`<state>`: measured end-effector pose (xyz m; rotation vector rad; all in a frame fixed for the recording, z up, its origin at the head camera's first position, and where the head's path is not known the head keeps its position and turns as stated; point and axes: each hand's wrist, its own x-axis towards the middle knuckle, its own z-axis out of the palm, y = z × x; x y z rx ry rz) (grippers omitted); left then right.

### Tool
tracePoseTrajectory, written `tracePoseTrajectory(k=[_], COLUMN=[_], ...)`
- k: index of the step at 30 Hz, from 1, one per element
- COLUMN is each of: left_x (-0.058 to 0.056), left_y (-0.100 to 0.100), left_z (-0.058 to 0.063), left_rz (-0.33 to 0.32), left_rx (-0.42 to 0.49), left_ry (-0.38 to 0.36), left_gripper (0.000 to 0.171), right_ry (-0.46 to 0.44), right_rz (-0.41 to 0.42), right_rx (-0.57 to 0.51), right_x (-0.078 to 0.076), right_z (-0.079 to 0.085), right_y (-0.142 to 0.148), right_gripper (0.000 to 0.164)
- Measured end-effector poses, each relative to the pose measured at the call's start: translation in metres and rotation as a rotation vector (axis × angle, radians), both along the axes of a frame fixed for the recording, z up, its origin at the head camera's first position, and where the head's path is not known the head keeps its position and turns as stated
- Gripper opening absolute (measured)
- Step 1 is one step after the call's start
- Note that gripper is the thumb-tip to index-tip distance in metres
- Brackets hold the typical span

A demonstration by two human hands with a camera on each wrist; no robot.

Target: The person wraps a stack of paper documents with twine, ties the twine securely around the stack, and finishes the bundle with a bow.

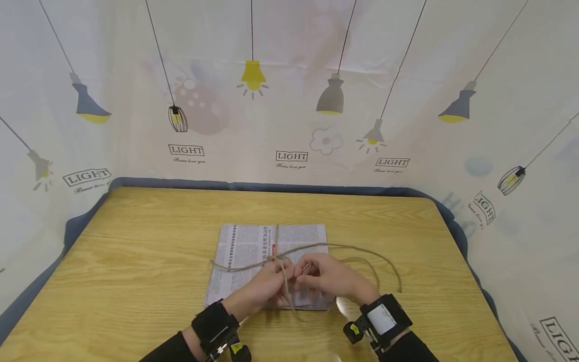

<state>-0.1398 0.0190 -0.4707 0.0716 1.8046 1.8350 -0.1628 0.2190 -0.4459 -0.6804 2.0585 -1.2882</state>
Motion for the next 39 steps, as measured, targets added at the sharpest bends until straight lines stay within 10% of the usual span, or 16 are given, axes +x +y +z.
tracePoseTrajectory(k=[11, 18, 24, 30, 39], left_x=[-0.008, -0.006, -0.008, -0.012, -0.025], left_y=[-0.010, -0.018, -0.020, -0.023, -0.036], left_z=[0.009, 0.018, 0.024, 0.038, 0.055], left_rz=[0.006, -0.126, -0.154, -0.209, -0.272], left_rx=[-0.109, -0.254, -0.350, -0.435, -0.573], left_ry=[0.145, 0.258, 0.376, 0.552, 0.702], left_gripper=[0.033, 0.031, 0.029, 0.026, 0.029], right_ry=[-0.221, 0.183, 0.554, 0.557, 0.426], right_rz=[0.171, -0.064, -0.347, -0.302, -0.345], right_rx=[0.055, 0.010, 0.389, 0.552, 0.417], right_x=[0.010, -0.008, -0.030, -0.039, -0.045], right_z=[0.005, 0.016, -0.002, -0.026, -0.030], right_y=[0.000, 0.012, 0.034, 0.049, 0.050], right_gripper=[0.024, 0.017, 0.026, 0.010, 0.010])
